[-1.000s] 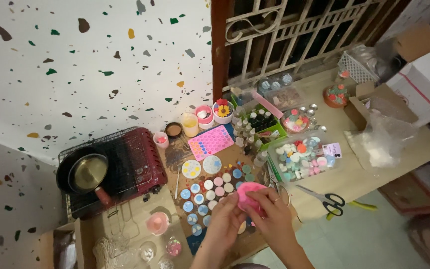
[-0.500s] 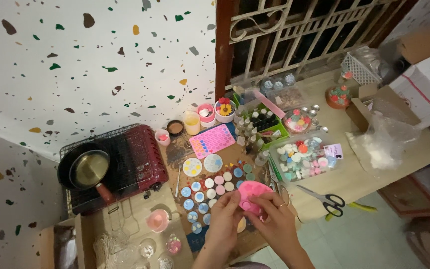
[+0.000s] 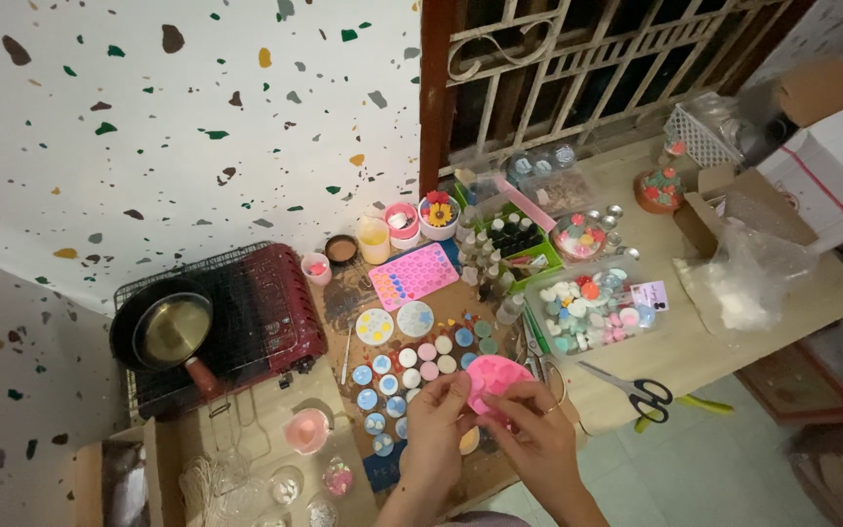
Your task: Removing wax shapes from a silicone mold and assembling them onto wax bases.
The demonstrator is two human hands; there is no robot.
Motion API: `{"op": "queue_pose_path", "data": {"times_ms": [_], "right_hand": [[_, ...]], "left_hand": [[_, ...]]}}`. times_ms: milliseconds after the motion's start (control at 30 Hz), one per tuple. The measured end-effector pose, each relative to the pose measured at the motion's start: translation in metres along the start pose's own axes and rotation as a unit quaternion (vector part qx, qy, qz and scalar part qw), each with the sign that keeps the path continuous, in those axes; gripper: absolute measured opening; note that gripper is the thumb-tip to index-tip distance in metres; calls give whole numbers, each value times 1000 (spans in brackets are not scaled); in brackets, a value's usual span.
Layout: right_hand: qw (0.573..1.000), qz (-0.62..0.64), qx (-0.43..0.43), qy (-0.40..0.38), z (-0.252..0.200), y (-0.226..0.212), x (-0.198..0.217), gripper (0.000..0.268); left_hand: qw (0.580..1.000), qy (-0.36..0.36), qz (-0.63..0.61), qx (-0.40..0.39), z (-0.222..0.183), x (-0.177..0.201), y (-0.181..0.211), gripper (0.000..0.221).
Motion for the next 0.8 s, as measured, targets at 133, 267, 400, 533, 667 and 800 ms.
{"op": "queue_pose_path", "data": {"times_ms": [133,267,400,533,667,800], "right_hand": [[997,42,-68,-12,1,8,-2,22],[995,35,-97,-15,1,13,0,19],[999,28,-19,12,-1,2,1,18],[999,6,37,-4,3,-21,-3,17],[998,-13,57,-6,3,-23,-6,24],[998,46,-42,9,-5,8,-5,46]], "left_hand": [[1000,-1,24,-8,-2,0,2,31],[997,-2,75,-10,-13,-7,13,30],[998,22,61,-27,-11,-3,10,28],[999,35,30,-19,-7,1,4,34],[999,33,24,-17,-4,3,-2,29],[999,14,-26,-16,-4,2,-5,29]]}}
Point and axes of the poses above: each hand's wrist, its own z-axis towards the middle knuckle, its own x-axis out of the back of the hand, y = z × x, the point moved 8 cm from there along z, towards the middle knuckle, and after that the axes turned 11 degrees about z, right-handed, at the moved point
